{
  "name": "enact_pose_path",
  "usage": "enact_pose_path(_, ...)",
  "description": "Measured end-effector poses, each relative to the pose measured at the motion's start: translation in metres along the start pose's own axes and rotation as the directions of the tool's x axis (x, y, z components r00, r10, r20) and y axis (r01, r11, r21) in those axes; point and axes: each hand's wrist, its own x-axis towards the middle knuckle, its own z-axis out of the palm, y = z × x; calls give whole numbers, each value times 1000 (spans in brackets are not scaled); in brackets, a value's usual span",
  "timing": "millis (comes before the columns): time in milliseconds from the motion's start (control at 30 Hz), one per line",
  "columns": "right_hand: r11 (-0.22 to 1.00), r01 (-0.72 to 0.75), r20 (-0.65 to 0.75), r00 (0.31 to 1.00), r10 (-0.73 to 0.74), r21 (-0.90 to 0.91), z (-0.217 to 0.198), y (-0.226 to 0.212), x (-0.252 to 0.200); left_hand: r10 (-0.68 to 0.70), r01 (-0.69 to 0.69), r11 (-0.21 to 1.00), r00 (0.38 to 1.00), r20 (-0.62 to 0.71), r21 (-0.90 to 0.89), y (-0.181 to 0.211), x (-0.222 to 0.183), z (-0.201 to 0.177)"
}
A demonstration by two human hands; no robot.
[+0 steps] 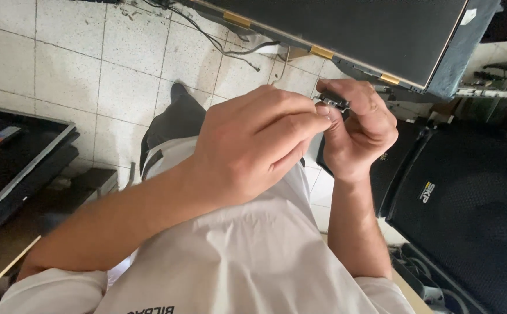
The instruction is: Assembling a metal bracket by inserting and tightening small screws using a screwdriver.
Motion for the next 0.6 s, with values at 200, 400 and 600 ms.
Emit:
enact_pose_path(200,998,-55,-27,998,55,-34,-3,-2,-9,-56,55,998,998,-12,-35,-4,-14,13)
enact_pose_path(400,941,-178,-25,981,193,288,-3,-5,-15,1,-1,994,1000,2,-105,-9,-18,11)
enact_pose_path(600,886,-261,85,965,247,384,-6,-17,-13,2,-1,994,1000,5,-114,-13,-20,10)
